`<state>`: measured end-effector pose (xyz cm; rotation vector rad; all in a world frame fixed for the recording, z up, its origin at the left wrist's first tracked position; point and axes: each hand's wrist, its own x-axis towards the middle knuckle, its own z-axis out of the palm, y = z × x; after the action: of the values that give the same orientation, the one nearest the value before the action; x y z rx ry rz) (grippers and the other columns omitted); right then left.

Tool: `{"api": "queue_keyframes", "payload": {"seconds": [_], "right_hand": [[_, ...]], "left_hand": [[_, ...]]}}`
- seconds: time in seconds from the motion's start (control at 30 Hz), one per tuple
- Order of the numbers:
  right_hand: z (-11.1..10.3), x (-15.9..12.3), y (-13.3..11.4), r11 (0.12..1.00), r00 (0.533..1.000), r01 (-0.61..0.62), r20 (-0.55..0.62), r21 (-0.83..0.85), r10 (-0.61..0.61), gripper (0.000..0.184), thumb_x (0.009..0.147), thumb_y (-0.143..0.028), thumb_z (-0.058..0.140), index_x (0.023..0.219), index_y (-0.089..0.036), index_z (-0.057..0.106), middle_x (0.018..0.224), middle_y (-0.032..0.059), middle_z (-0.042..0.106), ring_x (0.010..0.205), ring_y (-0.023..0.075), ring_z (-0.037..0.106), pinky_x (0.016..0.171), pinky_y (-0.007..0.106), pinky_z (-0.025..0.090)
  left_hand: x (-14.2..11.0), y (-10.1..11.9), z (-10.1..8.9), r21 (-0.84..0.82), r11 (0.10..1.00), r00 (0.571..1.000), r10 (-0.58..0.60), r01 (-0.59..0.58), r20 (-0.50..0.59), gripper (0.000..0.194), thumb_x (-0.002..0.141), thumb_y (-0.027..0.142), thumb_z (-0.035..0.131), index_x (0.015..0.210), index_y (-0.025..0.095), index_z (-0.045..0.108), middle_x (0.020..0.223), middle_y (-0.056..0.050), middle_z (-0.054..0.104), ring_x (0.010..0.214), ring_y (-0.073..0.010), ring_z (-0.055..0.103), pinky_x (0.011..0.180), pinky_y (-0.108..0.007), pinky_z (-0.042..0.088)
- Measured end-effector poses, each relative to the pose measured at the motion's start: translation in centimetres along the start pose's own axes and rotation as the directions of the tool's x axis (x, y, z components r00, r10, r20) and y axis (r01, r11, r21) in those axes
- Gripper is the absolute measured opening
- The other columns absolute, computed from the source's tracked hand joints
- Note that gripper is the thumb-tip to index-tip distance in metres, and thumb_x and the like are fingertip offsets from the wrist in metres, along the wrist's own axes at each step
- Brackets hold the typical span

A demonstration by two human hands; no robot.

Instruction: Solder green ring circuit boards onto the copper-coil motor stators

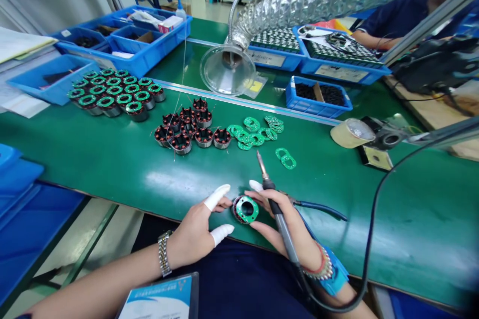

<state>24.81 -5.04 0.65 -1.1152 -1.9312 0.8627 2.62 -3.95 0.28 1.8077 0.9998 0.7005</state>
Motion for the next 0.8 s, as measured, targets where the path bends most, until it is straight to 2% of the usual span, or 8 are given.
{"api": "queue_keyframes", "payload": {"seconds": [0.17,0.33,0.43,0.5,0.57,0.63,0.7,0.8], "right_hand": [[0.1,-0.3,0.5,0.999,1.000,-0.012,-0.015,0.043,0.013,0.054,0.081,-0.018,0.061,0.126,-0.027,0.033,0.125,0.0091,0.052,0.113,0.0225,0.055,0.098,0.038,0.046],[0.3,-0.4,0.7,0.999,1.000,-0.009,-0.029,0.038,0.010,0.054,0.081,-0.022,0.062,0.126,-0.026,0.034,0.127,0.0112,0.052,0.112,0.0246,0.056,0.096,0.039,0.048],[0.1,-0.8,1.1,1.000,0.995,-0.007,-0.097,-0.027,0.005,0.053,0.082,-0.021,0.060,0.128,-0.023,0.033,0.127,0.0136,0.051,0.112,0.0252,0.056,0.095,0.042,0.047],[-0.1,-1.1,1.4,0.996,0.985,-0.022,-0.170,-0.084,0.008,0.052,0.082,-0.021,0.059,0.128,-0.022,0.033,0.126,0.0137,0.053,0.109,0.0249,0.058,0.094,0.043,0.048],[-0.5,-1.3,1.8,0.984,0.973,-0.036,-0.229,-0.173,-0.005,0.052,0.082,-0.023,0.060,0.128,-0.022,0.034,0.124,0.0131,0.054,0.108,0.0252,0.059,0.093,0.044,0.048],[-1.2,-1.5,2.0,0.943,0.961,-0.031,-0.269,-0.330,-0.063,0.052,0.081,-0.026,0.061,0.126,-0.020,0.037,0.123,0.0132,0.056,0.107,0.0264,0.059,0.092,0.043,0.049],[-2.0,-1.7,2.2,0.862,0.947,-0.009,-0.282,-0.507,-0.156,0.048,0.080,-0.030,0.061,0.123,-0.017,0.043,0.118,0.0135,0.058,0.102,0.0271,0.061,0.088,0.041,0.050],[-3.2,-2.4,2.9,0.771,0.950,0.018,-0.230,-0.637,-0.212,0.042,0.082,-0.036,0.057,0.117,-0.016,0.049,0.112,0.0131,0.059,0.097,0.0271,0.062,0.086,0.040,0.050]], "left_hand": [[1.5,0.6,0.5,0.213,0.974,0.997,0.064,-0.073,0.053,0.075,0.071,0.027,0.070,0.134,0.017,0.030,0.128,-0.015,0.049,0.117,-0.0271,0.047,0.097,-0.045,0.042],[2.8,1.1,0.9,0.330,0.938,0.994,0.094,-0.106,0.053,0.058,0.069,0.038,0.071,0.119,0.015,0.050,0.103,-0.011,0.060,0.097,-0.0256,0.056,0.085,-0.040,0.048],[1.8,0.4,-0.7,0.381,0.923,0.998,0.068,-0.055,-0.020,0.057,0.068,0.041,0.072,0.116,0.016,0.052,0.099,-0.010,0.061,0.093,-0.0248,0.056,0.083,-0.039,0.048],[0.3,-0.7,-2.8,0.413,0.909,0.989,0.011,0.050,-0.145,0.054,0.069,0.042,0.070,0.115,0.018,0.053,0.101,-0.009,0.061,0.093,-0.0237,0.056,0.084,-0.037,0.048],[-1.2,-2.0,-5.9,0.458,0.856,0.929,-0.067,0.241,-0.364,0.053,0.071,0.042,0.068,0.115,0.017,0.053,0.098,-0.009,0.060,0.088,-0.0230,0.058,0.080,-0.037,0.049],[-2.1,-3.4,-9.6,0.450,0.757,0.792,-0.143,0.474,-0.594,0.059,0.070,0.047,0.066,0.117,0.015,0.052,0.094,-0.009,0.061,0.076,-0.0217,0.059,0.071,-0.036,0.051],[-2.0,-4.8,-13.7,0.400,0.666,0.671,-0.207,0.630,-0.712,0.065,0.068,0.050,0.066,0.120,0.014,0.050,0.082,-0.006,0.062,0.067,-0.0214,0.060,0.065,-0.035,0.051],[-0.3,-6.5,-19.3,0.359,0.580,0.553,-0.197,0.732,-0.809,0.067,0.068,0.046,0.066,0.122,0.009,0.050,0.075,-0.007,0.062,0.069,-0.0248,0.062,0.069,-0.038,0.051]]}}
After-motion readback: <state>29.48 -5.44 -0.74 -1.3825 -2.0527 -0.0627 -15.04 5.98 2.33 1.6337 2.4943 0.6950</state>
